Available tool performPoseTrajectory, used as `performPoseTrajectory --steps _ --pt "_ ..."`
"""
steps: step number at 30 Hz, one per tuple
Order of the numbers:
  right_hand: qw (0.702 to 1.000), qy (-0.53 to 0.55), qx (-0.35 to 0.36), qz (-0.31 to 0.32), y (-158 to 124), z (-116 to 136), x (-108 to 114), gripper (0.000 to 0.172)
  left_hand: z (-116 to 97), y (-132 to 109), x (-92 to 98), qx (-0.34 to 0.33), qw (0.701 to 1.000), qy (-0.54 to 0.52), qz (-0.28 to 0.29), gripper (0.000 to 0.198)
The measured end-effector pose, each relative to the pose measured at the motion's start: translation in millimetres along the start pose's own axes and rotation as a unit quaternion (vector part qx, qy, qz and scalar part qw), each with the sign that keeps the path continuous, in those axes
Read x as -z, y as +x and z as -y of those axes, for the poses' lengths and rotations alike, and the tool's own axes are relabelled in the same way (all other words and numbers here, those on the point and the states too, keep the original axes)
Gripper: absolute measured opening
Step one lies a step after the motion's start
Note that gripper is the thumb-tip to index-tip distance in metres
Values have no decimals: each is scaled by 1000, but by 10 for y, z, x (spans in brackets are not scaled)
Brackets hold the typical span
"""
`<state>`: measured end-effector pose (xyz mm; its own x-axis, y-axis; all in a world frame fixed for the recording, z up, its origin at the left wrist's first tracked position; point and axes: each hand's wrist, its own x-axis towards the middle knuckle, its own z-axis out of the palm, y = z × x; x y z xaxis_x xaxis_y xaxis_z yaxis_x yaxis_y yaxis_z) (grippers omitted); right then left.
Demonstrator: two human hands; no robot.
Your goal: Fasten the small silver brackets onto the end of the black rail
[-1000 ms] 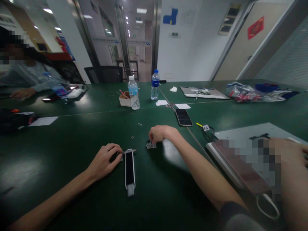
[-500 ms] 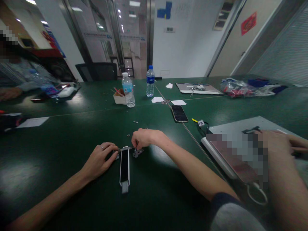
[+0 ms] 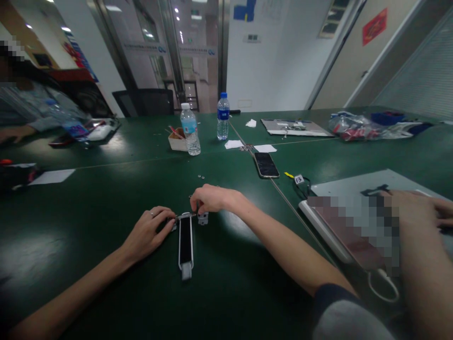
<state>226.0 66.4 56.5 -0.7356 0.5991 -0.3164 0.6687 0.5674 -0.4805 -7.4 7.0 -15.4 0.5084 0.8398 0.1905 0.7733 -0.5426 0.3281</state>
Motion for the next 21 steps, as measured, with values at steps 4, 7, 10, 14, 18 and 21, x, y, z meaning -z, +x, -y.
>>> performPoseTrajectory --steps 4,7,10,14,18,21 --pt "999 32 7 5 2 51 -12 22 -27 -1 23 6 1000 -6 3 25" --pt "1000 30 0 8 -5 111 -15 25 -45 -2 40 9 1000 -12 8 23" --pt "999 34 -17 13 -3 136 -26 30 -53 -5 46 19 1000 -15 13 22" --pt "999 42 6 17 20 78 -22 29 -59 -3 46 17 1000 -13 17 22" --pt "999 35 -1 0 53 -74 25 29 -59 4 49 4 1000 -12 7 23" --pt "994 -14 -57 -93 127 -236 6 31 -48 7 45 4 1000 -12 4 23"
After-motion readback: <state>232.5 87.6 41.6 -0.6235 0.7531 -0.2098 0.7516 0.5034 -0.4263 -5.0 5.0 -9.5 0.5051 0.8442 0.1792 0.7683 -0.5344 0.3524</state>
